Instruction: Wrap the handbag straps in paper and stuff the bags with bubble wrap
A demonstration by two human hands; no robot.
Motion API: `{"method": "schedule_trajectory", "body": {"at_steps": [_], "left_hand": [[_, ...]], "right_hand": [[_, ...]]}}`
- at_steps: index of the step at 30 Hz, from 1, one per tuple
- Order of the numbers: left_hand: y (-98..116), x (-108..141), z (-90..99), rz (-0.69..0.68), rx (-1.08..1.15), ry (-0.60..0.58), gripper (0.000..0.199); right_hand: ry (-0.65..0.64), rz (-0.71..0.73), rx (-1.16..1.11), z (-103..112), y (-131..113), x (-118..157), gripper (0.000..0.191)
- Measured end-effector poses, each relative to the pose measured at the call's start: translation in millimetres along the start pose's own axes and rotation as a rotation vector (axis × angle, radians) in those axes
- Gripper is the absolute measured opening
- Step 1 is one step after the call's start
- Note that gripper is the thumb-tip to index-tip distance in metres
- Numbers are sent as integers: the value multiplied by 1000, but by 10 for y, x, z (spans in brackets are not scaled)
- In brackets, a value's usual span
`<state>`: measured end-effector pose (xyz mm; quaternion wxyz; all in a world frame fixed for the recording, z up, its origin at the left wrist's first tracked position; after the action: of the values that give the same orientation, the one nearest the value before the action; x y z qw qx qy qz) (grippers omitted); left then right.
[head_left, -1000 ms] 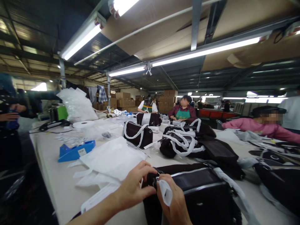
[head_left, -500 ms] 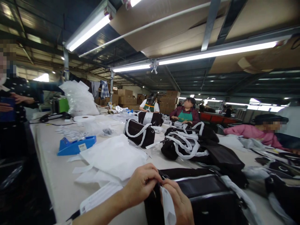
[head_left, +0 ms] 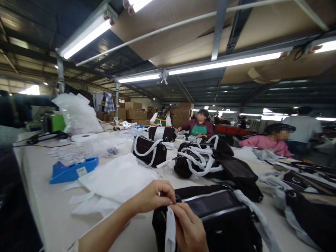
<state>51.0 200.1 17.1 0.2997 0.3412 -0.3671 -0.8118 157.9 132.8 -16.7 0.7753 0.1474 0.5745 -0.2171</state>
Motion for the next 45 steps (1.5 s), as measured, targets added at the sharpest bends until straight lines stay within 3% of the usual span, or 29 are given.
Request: {"method": "schedule_trajectory", "body": {"at_steps": [2, 4, 8, 13, 19, 25, 28, 33, 39, 45], "left_hand": [[-27, -87, 2, 47, 34, -71, 9], [-44, -165, 24, 89, 39, -65, 12], [-29, -178, 167, 109, -36, 152, 2], [-55, 229, 289, 117, -74, 378, 12], [-26, 645, 23, -48, -39, 389, 9], [-51, 612, -116, -51, -34, 532, 11], [-56, 570, -134, -47, -46, 527, 11], [-264, 579, -104, 56, 58, 599, 19], [-371, 600, -103, 26, 133, 667, 19], [-340, 617, -96, -73, 136, 697, 13]], "right_hand": [[15, -26, -9, 5, 13, -1, 16], [32, -56, -14, 9, 35, 2, 14], [31, -63, -23, -11, 42, 5, 17], [39, -80, 2, -15, 40, 1, 15], [33, -89, -17, -34, 27, -6, 14], [21, -100, -2, -39, 45, -10, 17], [4, -113, 8, -56, 54, -9, 18], [-84, -215, -61, -60, 112, -44, 14], [-49, -573, -301, 92, 468, -52, 27], [-180, -600, -460, 19, 444, -111, 37]]}}
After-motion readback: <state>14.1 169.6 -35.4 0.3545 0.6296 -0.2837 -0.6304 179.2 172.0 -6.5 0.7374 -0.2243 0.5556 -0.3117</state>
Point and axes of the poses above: each hand's wrist, its own x-axis away from the middle knuckle, its own z-axis out of the back of the hand, y = z × x, the point moved 7 cm from there along -x, towards the middle knuckle, and after that the axes turned 3 degrees about z, right-handed, at the moved point
